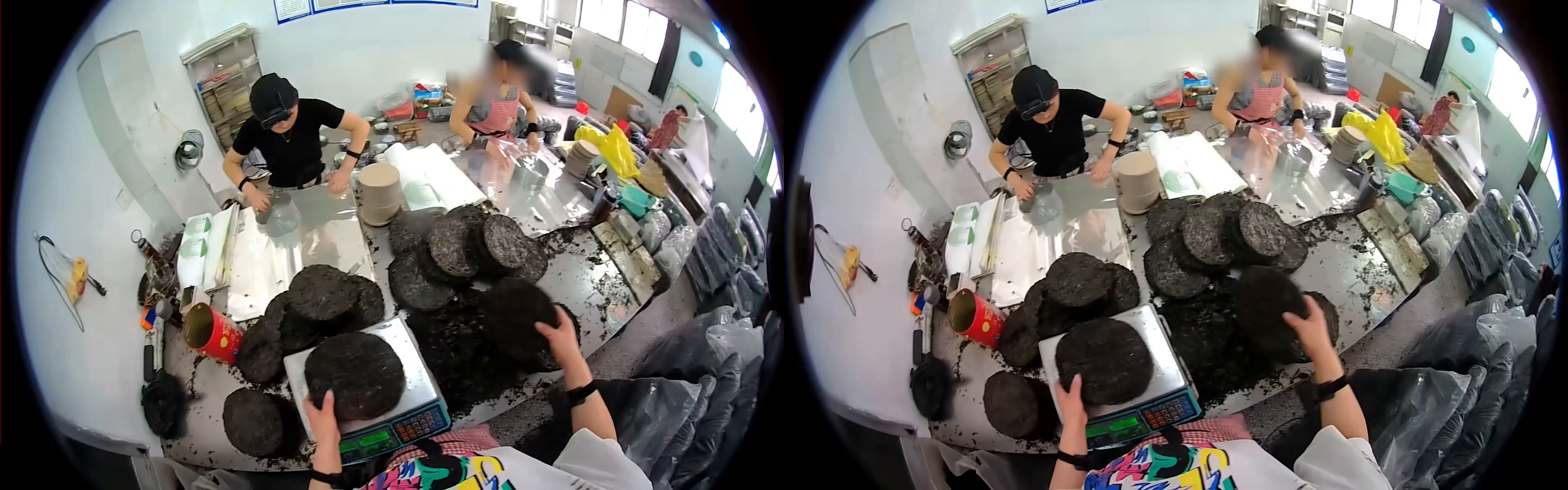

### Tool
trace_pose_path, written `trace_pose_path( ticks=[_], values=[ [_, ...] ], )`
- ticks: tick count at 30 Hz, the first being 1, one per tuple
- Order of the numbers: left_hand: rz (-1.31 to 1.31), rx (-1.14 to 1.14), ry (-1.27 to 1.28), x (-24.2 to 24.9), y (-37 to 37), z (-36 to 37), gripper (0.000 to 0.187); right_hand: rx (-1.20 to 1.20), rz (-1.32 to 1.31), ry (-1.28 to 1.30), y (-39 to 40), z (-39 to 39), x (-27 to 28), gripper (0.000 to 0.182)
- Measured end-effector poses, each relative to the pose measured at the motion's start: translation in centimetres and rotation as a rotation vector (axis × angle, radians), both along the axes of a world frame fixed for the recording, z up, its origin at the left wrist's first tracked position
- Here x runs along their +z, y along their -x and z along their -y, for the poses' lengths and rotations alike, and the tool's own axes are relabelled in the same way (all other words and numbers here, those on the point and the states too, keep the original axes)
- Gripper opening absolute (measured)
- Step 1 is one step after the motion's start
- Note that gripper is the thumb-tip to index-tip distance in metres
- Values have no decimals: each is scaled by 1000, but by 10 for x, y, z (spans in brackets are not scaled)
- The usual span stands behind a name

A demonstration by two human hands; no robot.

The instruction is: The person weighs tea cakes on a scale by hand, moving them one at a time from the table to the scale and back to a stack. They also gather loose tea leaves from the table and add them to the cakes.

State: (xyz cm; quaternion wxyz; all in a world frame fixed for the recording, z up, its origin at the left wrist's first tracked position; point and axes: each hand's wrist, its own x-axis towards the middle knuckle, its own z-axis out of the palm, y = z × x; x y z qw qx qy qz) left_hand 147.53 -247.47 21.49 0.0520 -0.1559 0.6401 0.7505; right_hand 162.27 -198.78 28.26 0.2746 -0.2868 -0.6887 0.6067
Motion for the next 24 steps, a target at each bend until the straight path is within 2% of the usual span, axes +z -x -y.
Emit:
trace_pose_path(
  ticks=[1, 2, 3, 4, 5, 6, 7, 9, 10, 11, 12, 13, 15, 16, 17, 19, 22, 23, 24],
  values=[
    [-57, -57, 131, -8, 2, -2, 60, 131, 120, -136, 15, 41, 29, 31],
    [-74, -83, 192, -11, 3, -4, 58, 141, 84, -449, 30, 84, 47, 25],
    [-90, -105, 252, -9, 3, -8, 55, 196, -45, -442, 44, 115, 32, 30],
    [-54, -109, 193, 0, 2, -16, 53, 268, -242, -669, 56, 141, 26, 35],
    [-17, -114, 127, 7, 1, -20, 50, 385, -281, -846, 60, 168, 31, 37],
    [-40, -206, 42, -2, 3, -14, 47, 554, -254, -937, 63, 189, 35, 35],
    [-26, -177, 60, -14, 4, -4, 47, 711, -213, -982, 70, 207, 33, 32],
    [5, -116, 100, -32, 3, 22, 47, 756, -193, -903, 62, 231, 25, 27],
    [-191, -91, 544, 5, -7, 16, 46, 793, -176, -854, 55, 238, 19, 25],
    [-278, -14, 588, -1, -8, 31, 44, 873, -144, -794, 47, 227, 12, 23],
    [-200, 41, 459, -6, -13, 47, 43, 957, -107, -729, 37, 215, 3, 21],
    [-120, 94, 333, 9, -22, 56, 41, 1096, 52, -544, 28, 202, -17, 18],
    [-56, 181, 299, 15, -36, 72, 36, 1391, 507, -52, 8, 176, -70, 19],
    [-43, 214, 289, 16, -44, 77, 36, 1491, 647, 13, -5, 166, -108, 23],
    [-29, 248, 280, 15, -53, 85, 35, 1440, 768, 166, -25, 159, -148, 24],
    [-49, 243, 264, 9, -61, 94, 39, 1397, 677, 163, -46, 154, -191, 25],
    [-80, 197, 283, 17, -52, 93, 39, 1137, 977, 442, -25, 138, -192, 25],
    [-104, 166, 273, 18, -44, 94, 39, 995, 839, 439, -19, 130, -198, 26],
    [-133, 133, 276, 25, -33, 93, 38, 957, 701, 121, -10, 121, -194, 24]
  ],
)
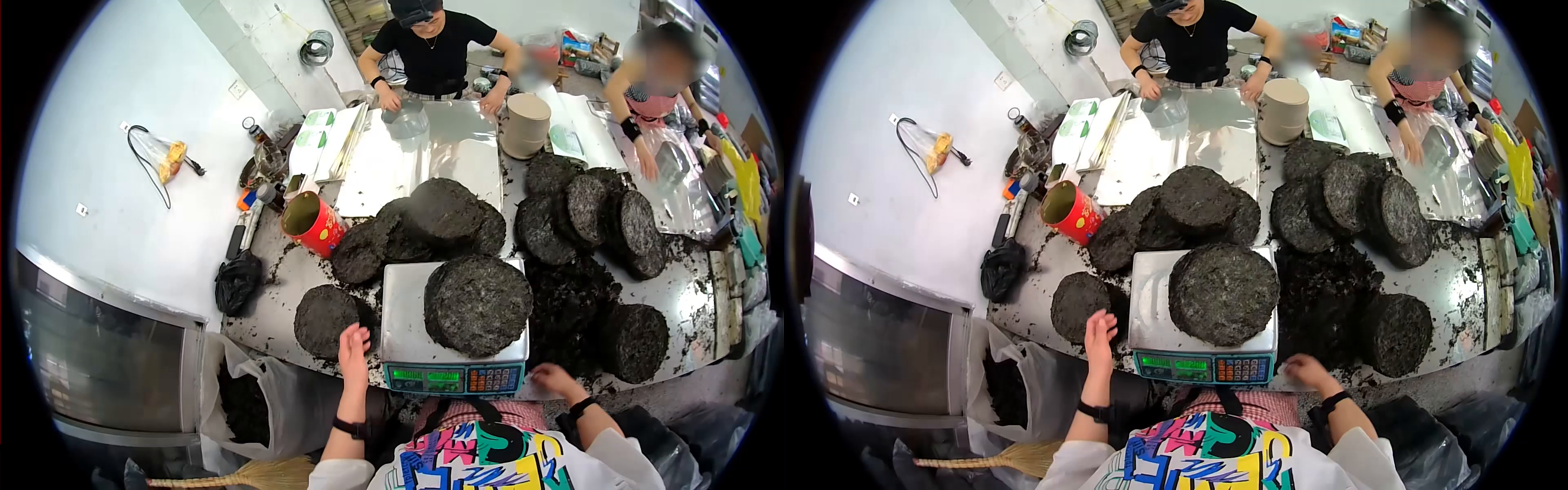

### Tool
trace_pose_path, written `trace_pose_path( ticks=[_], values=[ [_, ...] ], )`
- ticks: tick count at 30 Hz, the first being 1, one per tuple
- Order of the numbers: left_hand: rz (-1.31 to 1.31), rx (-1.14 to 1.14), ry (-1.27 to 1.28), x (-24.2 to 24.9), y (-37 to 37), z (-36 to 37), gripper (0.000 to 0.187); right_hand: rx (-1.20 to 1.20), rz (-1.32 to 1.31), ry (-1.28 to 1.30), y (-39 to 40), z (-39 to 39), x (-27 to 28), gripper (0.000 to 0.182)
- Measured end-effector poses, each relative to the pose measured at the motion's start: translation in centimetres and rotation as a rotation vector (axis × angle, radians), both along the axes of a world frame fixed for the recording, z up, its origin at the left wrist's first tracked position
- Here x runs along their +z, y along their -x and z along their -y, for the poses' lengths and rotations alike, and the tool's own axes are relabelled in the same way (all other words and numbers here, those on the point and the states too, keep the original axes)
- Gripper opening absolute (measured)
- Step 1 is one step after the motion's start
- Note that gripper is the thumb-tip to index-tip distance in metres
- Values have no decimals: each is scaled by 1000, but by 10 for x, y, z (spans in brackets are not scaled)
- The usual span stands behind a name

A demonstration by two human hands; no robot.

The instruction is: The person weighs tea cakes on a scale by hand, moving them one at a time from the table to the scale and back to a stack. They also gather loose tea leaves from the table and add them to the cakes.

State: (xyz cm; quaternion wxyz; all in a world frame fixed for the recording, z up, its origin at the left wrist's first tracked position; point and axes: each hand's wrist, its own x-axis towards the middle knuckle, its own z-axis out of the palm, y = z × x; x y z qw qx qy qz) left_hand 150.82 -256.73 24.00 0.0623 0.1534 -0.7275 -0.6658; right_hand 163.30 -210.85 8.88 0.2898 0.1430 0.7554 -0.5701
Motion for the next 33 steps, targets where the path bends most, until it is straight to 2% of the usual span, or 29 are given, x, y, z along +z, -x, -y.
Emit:
trace_pose_path(
  ticks=[1, 2, 3, 5, 7, 8, 9, 11, 13, 15, 17, 19, 20, 22, 24, 25, 26, 27, 28, 31, 33],
  values=[
    [-18, -40, 15, 13, 13, -6, 35, 55, -82, -215, 10, -9, 22, 22],
    [-54, -97, 15, 21, 27, -11, 37, 93, -5, -177, 17, -27, 22, 19],
    [-82, -157, 14, 29, 42, -18, 37, 15, 106, -17, 21, -36, 37, 16],
    [-72, -291, -1, 40, 69, -41, 37, 46, 125, 1, 29, -39, 76, 17],
    [-132, -468, 126, 18, 95, -64, 46, -171, -97, 117, 29, -29, 83, 21],
    [-98, -494, 274, 16, 99, -82, 55, -278, -210, 173, 30, -20, 89, 24],
    [-129, -501, 310, -5, 105, -96, 69, -328, -181, 139, 36, -5, 118, 36],
    [-163, -532, 457, -2, 89, -133, 79, -519, -206, 313, 41, 21, 132, 49],
    [-219, -507, 498, -3, 70, -164, 85, -663, -104, 531, 50, 39, 126, 62],
    [-194, -514, 454, 1, 52, -183, 85, -716, -162, 746, 66, 54, 108, 71],
    [-144, -455, 419, 0, 44, -186, 85, -775, -230, 551, 84, 63, 126, 85],
    [80, -411, -67, -12, 52, -172, 78, -665, -349, 380, 100, 54, 121, 86],
    [258, -434, -480, 0, 58, -161, 60, -555, -444, 251, 108, 54, 134, 85],
    [211, -434, -583, -2, 54, -144, 48, -327, -626, -5, 120, 53, 158, 85],
    [149, -459, -635, 6, 49, -132, 38, -242, -579, 17, 131, 45, 145, 84],
    [76, -491, -603, 5, 48, -128, 39, -200, -556, 26, 137, 45, 141, 84],
    [8, -525, -570, 4, 46, -125, 39, -231, -511, 201, 140, 48, 163, 81],
    [-58, -563, -539, 3, 45, -123, 40, -223, -489, 205, 143, 46, 169, 79],
    [-115, -590, -405, 26, 42, -126, 43, -193, -513, 170, 146, 41, 165, 75],
    [-198, -654, -350, 31, 43, -128, 39, -139, -603, -42, 147, 38, 184, 68],
    [-41, -577, -726, 20, 50, -123, 37, -124, -692, -122, 144, 42, 192, 65]
  ],
)
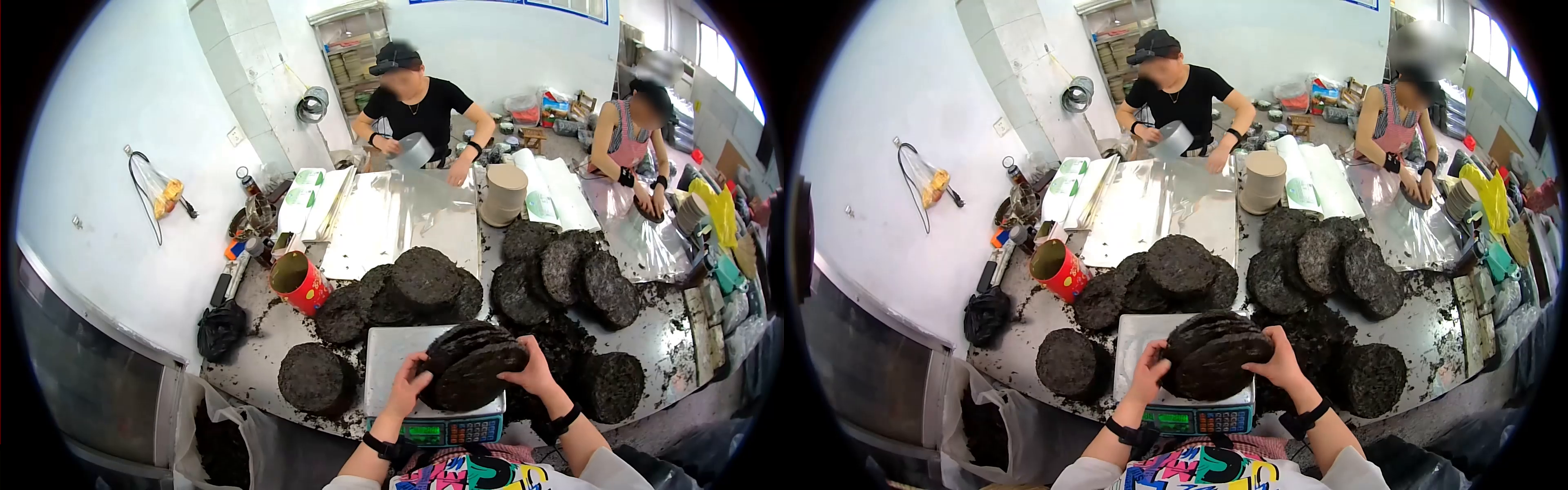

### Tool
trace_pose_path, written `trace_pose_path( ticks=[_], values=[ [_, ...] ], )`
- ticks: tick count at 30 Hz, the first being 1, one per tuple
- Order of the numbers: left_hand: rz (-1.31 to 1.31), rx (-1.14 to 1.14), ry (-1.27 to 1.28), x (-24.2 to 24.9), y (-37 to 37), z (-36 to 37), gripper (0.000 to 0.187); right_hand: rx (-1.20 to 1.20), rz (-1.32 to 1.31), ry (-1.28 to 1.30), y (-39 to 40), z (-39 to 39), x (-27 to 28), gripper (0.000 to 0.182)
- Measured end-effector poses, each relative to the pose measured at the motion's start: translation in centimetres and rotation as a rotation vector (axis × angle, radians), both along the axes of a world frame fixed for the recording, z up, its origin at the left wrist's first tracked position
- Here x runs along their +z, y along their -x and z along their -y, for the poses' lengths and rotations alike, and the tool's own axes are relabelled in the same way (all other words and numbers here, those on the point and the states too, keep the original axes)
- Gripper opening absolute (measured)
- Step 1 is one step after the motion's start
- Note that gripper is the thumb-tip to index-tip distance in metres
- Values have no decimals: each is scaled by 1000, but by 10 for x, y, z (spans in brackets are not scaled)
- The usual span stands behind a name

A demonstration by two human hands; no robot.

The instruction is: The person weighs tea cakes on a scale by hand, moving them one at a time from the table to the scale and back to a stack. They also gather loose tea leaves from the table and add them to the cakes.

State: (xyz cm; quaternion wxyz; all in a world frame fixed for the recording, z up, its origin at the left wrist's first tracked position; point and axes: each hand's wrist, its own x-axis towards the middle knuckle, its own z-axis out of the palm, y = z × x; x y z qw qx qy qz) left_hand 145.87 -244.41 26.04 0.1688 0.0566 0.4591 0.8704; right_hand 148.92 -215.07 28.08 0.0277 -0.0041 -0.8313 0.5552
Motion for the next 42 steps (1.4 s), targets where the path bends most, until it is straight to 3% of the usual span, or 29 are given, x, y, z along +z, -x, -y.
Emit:
trace_pose_path(
  ticks=[1, 3, 4, 7, 10, 12, 14, 16, 18, 19, 22, 24, 25, 28, 29, 32, 33, 36, 38, 42],
  values=[
    [131, -5, -150, 5, 2, 0, 35, 4, -59, 3, -4, 4, -1, 63],
    [252, 79, -220, 18, 9, -6, 35, -19, -100, -42, -14, 12, 5, 65],
    [315, 124, -254, 26, 10, -9, 34, -14, -75, 84, -16, 12, 2, 64],
    [128, 367, 142, -25, 29, 4, 34, -44, 0, 435, -17, 16, -20, 63],
    [-86, 851, 338, -28, 36, 51, 31, -312, 343, 803, -11, 34, -18, 63],
    [-187, 1061, 547, -14, 31, 97, 30, -342, 285, 658, -11, 44, -52, 64],
    [-81, 1142, 315, -20, 20, 156, 32, -266, 236, 512, -17, 43, -59, 61],
    [7, 1204, 159, -25, 2, 207, 33, -345, 159, 371, -31, 34, -60, 59],
    [195, 1296, 785, -33, -11, 241, 34, -357, 76, 203, -54, 7, -84, 47],
    [160, 1212, 1270, -32, -21, 248, 37, -302, 214, 307, -71, -12, -103, 40],
    [-285, 1199, 1625, -15, -44, 235, 38, -102, 619, 399, -130, -31, -139, 19],
    [-231, 1010, 1094, -18, -36, 213, 36, 92, 800, 178, -164, -21, -146, 18],
    [-280, 928, 1058, -16, -31, 201, 35, 250, 810, -36, -174, -20, -170, 23],
    [-291, 766, 858, -6, -4, 165, 31, 51, 804, -288, -185, -29, -208, 31],
    [-246, 699, 745, 3, 5, 150, 32, -81, 625, -301, -185, -33, -211, 30],
    [-158, 422, 621, 16, 25, 106, 39, -242, 489, 12, -159, -46, -194, 31],
    [-201, 342, 712, -1, 31, 90, 45, -325, 486, 220, -144, -40, -162, 34],
    [-463, 220, 1147, -36, 30, 21, 69, -451, 433, 468, -110, -17, -85, 51],
    [-531, 229, 1116, -33, 19, -27, 81, -511, 452, 753, -99, -3, -75, 57],
    [-642, 115, 1020, -30, -7, -99, 79, -433, 476, 1375, -85, 5, -83, 59]
  ],
)
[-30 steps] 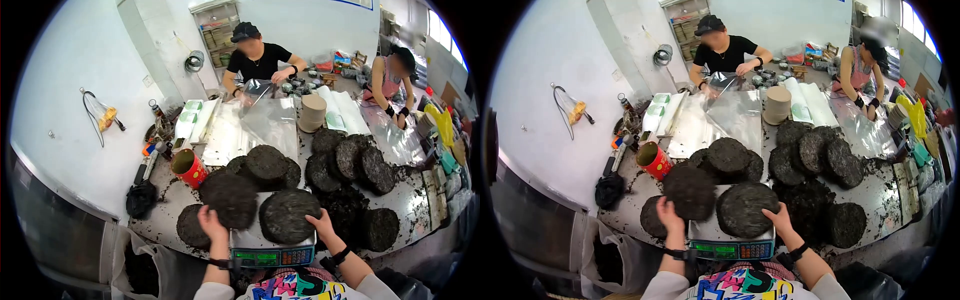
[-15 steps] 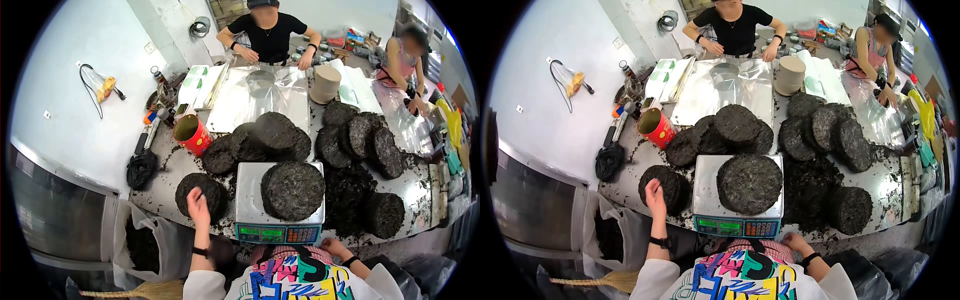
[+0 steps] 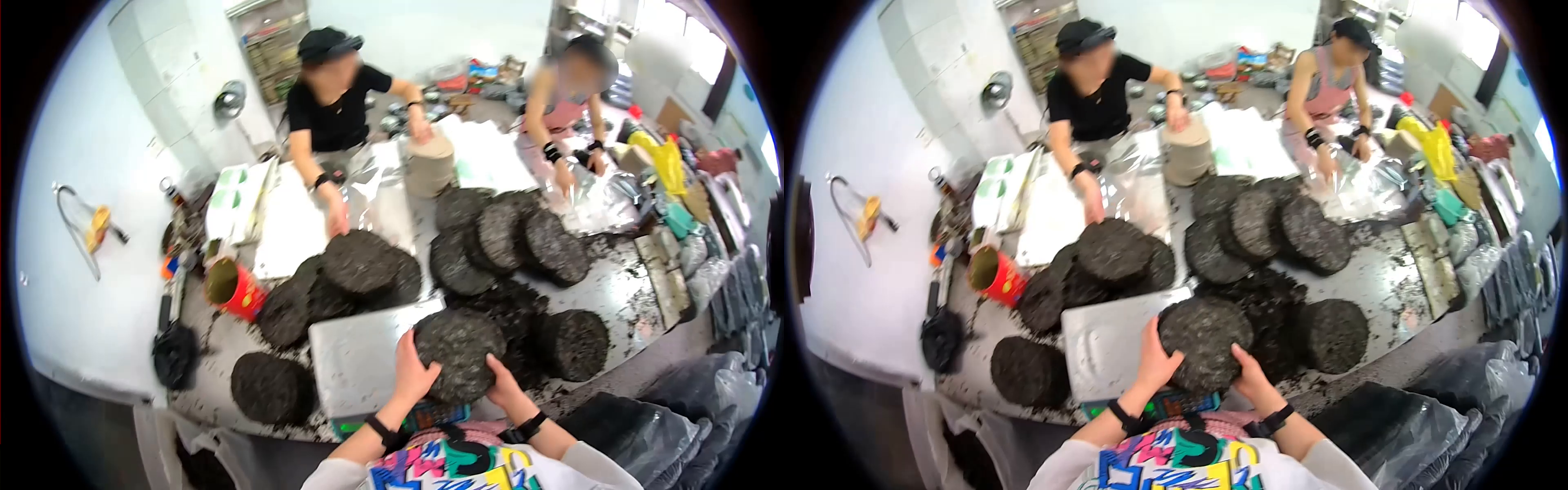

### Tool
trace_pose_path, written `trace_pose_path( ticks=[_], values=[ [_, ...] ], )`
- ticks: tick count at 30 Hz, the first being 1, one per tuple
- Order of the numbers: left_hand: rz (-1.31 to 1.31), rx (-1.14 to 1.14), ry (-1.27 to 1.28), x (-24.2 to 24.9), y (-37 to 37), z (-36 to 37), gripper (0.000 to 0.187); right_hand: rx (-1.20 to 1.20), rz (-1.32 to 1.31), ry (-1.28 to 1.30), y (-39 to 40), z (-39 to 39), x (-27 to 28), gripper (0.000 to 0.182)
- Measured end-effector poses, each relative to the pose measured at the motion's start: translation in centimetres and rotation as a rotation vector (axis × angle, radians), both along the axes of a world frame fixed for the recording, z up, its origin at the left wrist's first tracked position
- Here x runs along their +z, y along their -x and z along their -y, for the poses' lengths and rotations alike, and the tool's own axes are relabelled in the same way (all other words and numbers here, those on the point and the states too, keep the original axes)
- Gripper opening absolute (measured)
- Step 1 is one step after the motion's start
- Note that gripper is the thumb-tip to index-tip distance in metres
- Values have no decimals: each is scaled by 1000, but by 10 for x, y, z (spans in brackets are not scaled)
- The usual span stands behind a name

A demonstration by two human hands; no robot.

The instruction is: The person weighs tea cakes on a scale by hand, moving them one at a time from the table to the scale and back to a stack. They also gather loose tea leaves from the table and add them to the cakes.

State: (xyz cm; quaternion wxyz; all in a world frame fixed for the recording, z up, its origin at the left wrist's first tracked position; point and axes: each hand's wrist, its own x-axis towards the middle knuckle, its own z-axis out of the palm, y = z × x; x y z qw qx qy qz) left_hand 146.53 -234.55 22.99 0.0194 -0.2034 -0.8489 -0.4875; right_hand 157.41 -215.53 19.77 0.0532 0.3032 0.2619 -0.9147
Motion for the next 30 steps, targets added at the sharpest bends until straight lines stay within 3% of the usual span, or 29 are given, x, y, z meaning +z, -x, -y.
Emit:
trace_pose_path(
  ticks=[4, 6, 8, 10, 12, 14, 16, 20, 22, 24, 25, 29, 30],
  values=[
    [169, 53, 6, 11, 8, 19, 78, 184, 102, -590, 25, 7, 40, 60],
    [243, 186, -16, 14, 12, 44, 79, 287, -43, -761, 42, 16, 45, 62],
    [239, 263, -20, 16, 10, 74, 76, 253, -230, -975, 66, -4, 7, 60],
    [269, 337, -275, 2, 2, 99, 70, 347, -133, -1508, 83, -49, 0, 61],
    [131, 416, -100, 25, -9, 116, 63, 378, 105, -1921, 86, -83, -22, 61],
    [155, 507, -170, 28, -16, 134, 59, 272, 204, -2038, 80, -90, -31, 50],
    [198, 634, -341, 24, -21, 147, 54, 390, 73, -1988, 74, -105, -60, 41],
    [147, 673, -313, 23, -31, 178, 48, 233, -108, -1980, 66, -131, -60, 39],
    [141, 715, -378, 28, -29, 189, 43, 308, -7, -1702, 61, -152, -55, 34],
    [125, 734, -405, 31, -25, 200, 40, 87, 10, -1524, 59, -159, -36, 30],
    [119, 735, -425, 31, -22, 201, 39, 24, 77, -1124, 64, -134, 21, 27],
    [202, 479, -547, 27, -8, 172, 31, 265, -295, -1292, 76, -63, 87, 28],
    [189, 404, -409, 24, -5, 159, 32, 360, -360, -1355, 81, -37, 103, 28]
  ],
)
